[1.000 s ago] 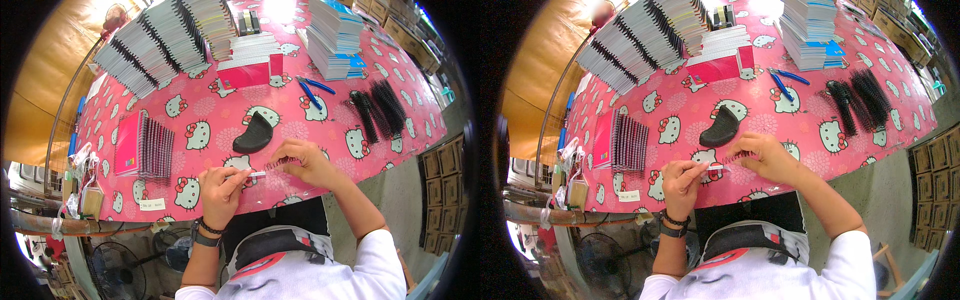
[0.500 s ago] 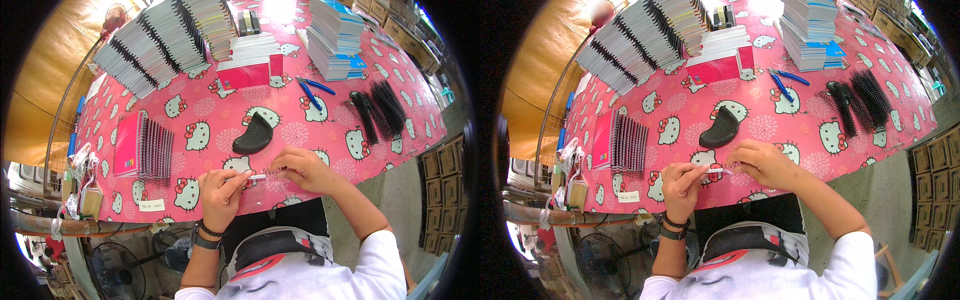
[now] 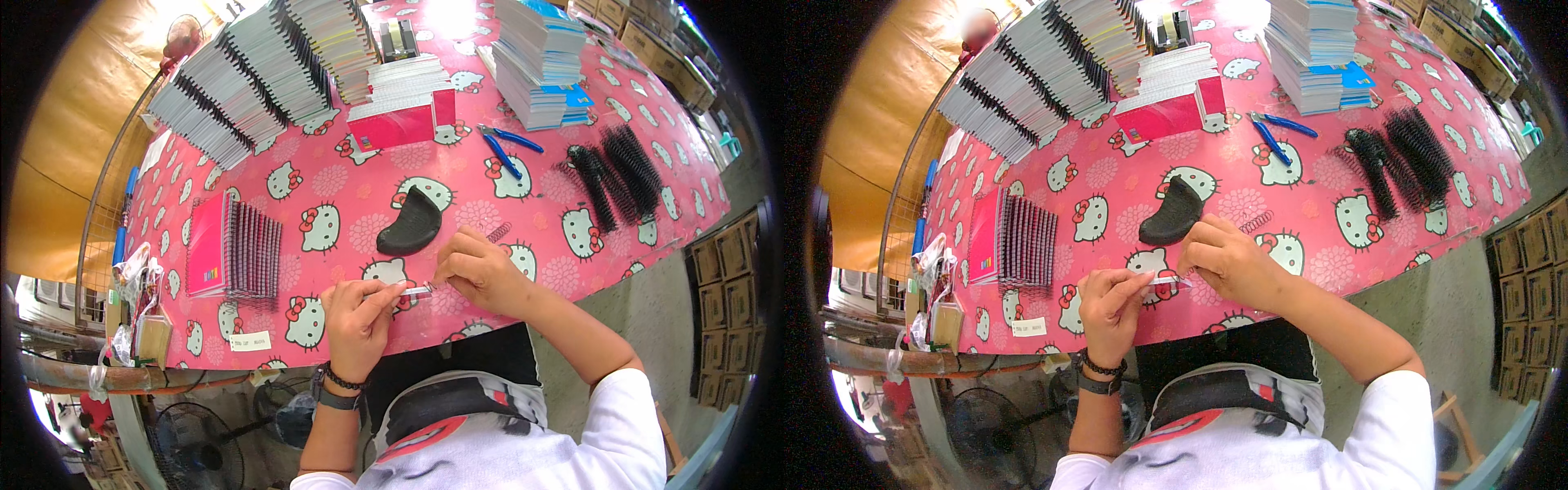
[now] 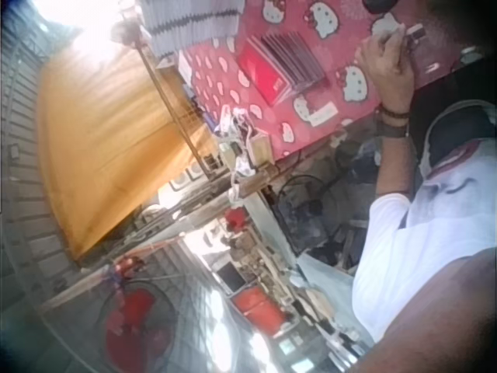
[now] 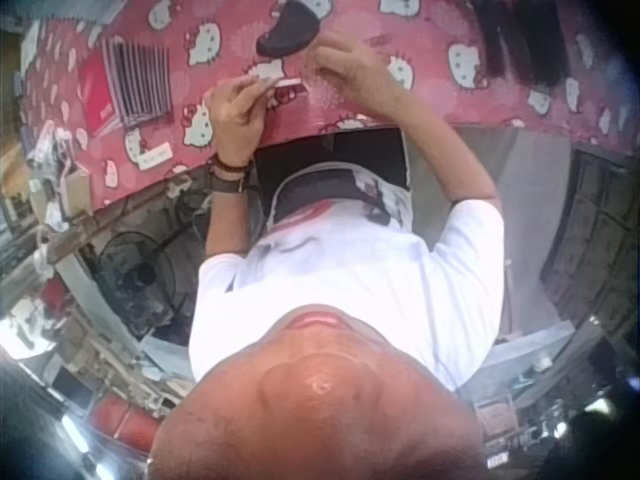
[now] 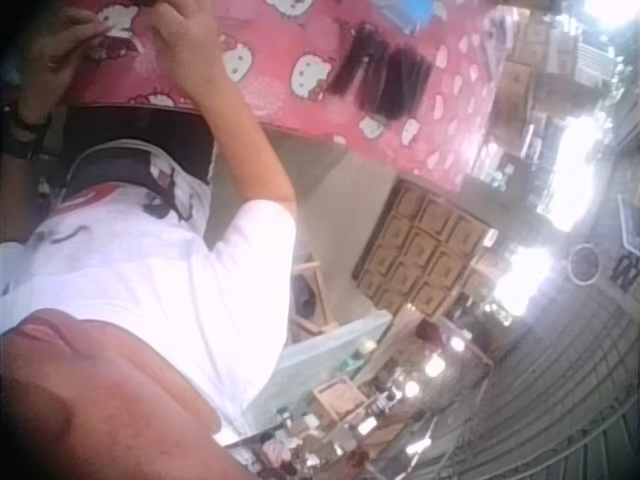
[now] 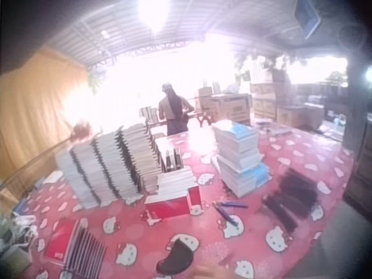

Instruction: The person inserts a spiral binding through the pre-punched holes of a notebook cover and pages by hand, then uses a small black tool to press the binding into place.

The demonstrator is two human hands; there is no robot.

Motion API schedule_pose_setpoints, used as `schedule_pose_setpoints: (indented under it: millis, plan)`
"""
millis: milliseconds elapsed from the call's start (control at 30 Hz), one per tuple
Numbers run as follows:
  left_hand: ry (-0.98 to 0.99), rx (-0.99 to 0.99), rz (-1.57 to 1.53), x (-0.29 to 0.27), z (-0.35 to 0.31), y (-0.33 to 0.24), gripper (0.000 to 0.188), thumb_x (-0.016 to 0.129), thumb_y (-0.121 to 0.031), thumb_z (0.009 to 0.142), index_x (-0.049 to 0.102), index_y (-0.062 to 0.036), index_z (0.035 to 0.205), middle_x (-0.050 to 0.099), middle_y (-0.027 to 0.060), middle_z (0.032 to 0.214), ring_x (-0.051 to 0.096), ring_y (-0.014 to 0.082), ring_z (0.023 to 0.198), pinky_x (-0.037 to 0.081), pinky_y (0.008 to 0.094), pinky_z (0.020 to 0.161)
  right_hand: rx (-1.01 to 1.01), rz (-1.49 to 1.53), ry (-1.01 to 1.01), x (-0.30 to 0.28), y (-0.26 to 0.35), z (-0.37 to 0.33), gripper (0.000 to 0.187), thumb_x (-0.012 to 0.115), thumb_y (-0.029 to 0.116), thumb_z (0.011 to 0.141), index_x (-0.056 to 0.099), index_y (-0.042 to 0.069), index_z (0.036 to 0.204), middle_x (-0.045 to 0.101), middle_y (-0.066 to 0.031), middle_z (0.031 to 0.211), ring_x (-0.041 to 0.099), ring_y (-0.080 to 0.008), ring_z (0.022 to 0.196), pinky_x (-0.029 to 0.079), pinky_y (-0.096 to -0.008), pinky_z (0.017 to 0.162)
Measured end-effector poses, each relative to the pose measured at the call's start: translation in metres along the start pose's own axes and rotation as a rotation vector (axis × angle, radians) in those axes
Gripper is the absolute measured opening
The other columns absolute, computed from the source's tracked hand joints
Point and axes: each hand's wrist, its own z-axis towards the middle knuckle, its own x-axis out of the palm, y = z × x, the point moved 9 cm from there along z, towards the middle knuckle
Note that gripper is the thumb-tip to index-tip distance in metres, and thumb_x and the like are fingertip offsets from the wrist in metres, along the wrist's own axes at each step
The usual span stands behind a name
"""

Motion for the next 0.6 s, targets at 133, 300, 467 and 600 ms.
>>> schedule_pose_setpoints:
  millis: [133, 300, 467, 600]
  plan:
    - [0.005, -0.015, -0.001, 0.001, -0.001, 0.001, 0.024, 0.071, -0.007, 0.073, 0.071, -0.0130, 0.096, 0.061, 0.0006, 0.081, 0.054, 0.0183, 0.076, 0.035, 0.0316, 0.074, 0.026, 0.014, 0.103, 0.001, -0.001, -0.001, 0.018, 0.064, 0.002, 0.074, 0.060, 0.006, 0.091, 0.055, -0.0099, 0.087, 0.054, -0.0291, 0.084, 0.045, -0.0381, 0.073]
    - [0.009, -0.037, 0.053, 0.001, -0.001, -0.005, 0.028, 0.073, -0.011, 0.072, 0.068, -0.0116, 0.099, 0.061, 0.0010, 0.089, 0.053, 0.0192, 0.082, 0.035, 0.0337, 0.076, 0.211, -0.021, 0.209, 0.009, -0.010, -0.011, 0.024, 0.062, 0.013, 0.082, 0.059, 0.003, 0.104, 0.056, -0.0145, 0.089, 0.057, -0.0349, 0.086, 0.047, -0.0418, 0.072]
    - [0.102, -0.007, 0.063, 0.020, -0.001, -0.014, 0.035, 0.073, -0.020, 0.074, 0.061, -0.0107, 0.105, 0.060, 0.0022, 0.096, 0.054, 0.0206, 0.087, 0.033, 0.0367, 0.081, 0.335, 0.107, 0.294, 0.018, -0.007, -0.012, 0.037, 0.058, 0.014, 0.086, 0.051, 0.005, 0.121, 0.058, -0.0175, 0.100, 0.060, -0.0346, 0.086, 0.049, -0.0406, 0.072]
    - [0.264, -0.009, 0.138, 0.032, -0.003, -0.011, 0.029, 0.070, -0.025, 0.077, 0.059, -0.0106, 0.100, 0.061, 0.0022, 0.100, 0.055, 0.0202, 0.093, 0.032, 0.0382, 0.085, 0.407, 0.212, 0.269, 0.013, -0.036, 0.003, 0.046, 0.062, 0.022, 0.084, 0.048, 0.007, 0.125, 0.056, -0.0183, 0.114, 0.058, -0.0351, 0.096, 0.048, -0.0397, 0.080]
